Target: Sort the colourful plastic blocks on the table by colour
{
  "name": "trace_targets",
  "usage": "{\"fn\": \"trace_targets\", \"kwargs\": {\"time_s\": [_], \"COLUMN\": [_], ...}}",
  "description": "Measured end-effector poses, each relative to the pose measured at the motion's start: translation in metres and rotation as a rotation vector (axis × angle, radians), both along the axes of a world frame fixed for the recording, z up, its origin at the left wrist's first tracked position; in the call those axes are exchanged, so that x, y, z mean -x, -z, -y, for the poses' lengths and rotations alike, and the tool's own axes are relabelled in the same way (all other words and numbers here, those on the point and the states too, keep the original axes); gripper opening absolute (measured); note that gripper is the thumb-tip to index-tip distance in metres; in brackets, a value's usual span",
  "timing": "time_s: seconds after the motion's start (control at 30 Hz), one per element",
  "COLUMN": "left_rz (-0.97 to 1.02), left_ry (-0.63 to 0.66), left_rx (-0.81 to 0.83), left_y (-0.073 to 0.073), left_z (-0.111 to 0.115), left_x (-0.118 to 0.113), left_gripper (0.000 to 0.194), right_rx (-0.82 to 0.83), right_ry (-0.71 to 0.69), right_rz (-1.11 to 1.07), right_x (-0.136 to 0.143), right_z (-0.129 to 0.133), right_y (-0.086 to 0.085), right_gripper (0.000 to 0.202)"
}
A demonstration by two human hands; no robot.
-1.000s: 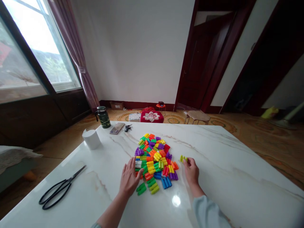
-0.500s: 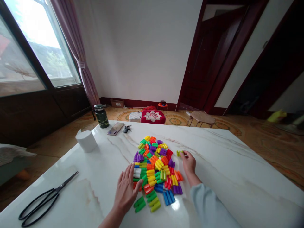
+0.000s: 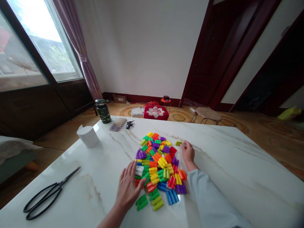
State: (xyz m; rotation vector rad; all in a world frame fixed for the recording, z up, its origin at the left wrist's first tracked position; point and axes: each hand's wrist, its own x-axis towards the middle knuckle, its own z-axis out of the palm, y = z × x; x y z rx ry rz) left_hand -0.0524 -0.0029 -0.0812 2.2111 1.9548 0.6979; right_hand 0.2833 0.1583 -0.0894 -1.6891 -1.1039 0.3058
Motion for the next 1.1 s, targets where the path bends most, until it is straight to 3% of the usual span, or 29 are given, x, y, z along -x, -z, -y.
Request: {"fn": "trace_targets", "kwargs": {"time_s": [0.1, 0.43, 0.63, 0.8, 1.0, 1.1], "left_rz": [0.004, 0.026, 0.06, 0.097, 0.11, 0.1], "left_ry": [-0.003, 0.003, 0.004, 0.004, 0.003, 0.021], "left_rx": [0.022, 0.04, 0.026, 0.026, 0.0, -0.017], "left_y": [-0.003, -0.011, -0.01, -0.007, -0.006, -0.007], "left_z": [0.0, 0.004, 0.005, 0.002, 0.002, 0.003], "left_x": [-0.002, -0.006, -0.006, -0.005, -0.005, -0.005], "left_gripper": [0.071, 0.069, 0.071, 0.071, 0.07, 0.072], "right_rx": [-0.028, 0.004, 0.0, -0.013, -0.074, -0.108], "right_ry": [-0.043, -0.331, -0.323, -0.449, -0.455, -0.426], "right_rz": [-0.078, -0.406, -0.29, 0.08, 0.267, 0.306], "right_x": [0.003, 0.036, 0.045, 0.053, 0.058, 0.06], "right_z": [0.022, 0.136, 0.152, 0.167, 0.176, 0.177], "right_y": [0.0, 0.003, 0.001, -0.005, -0.002, -0.002], "right_gripper": [0.064, 0.054, 0.06, 0.072, 0.041, 0.038]}}
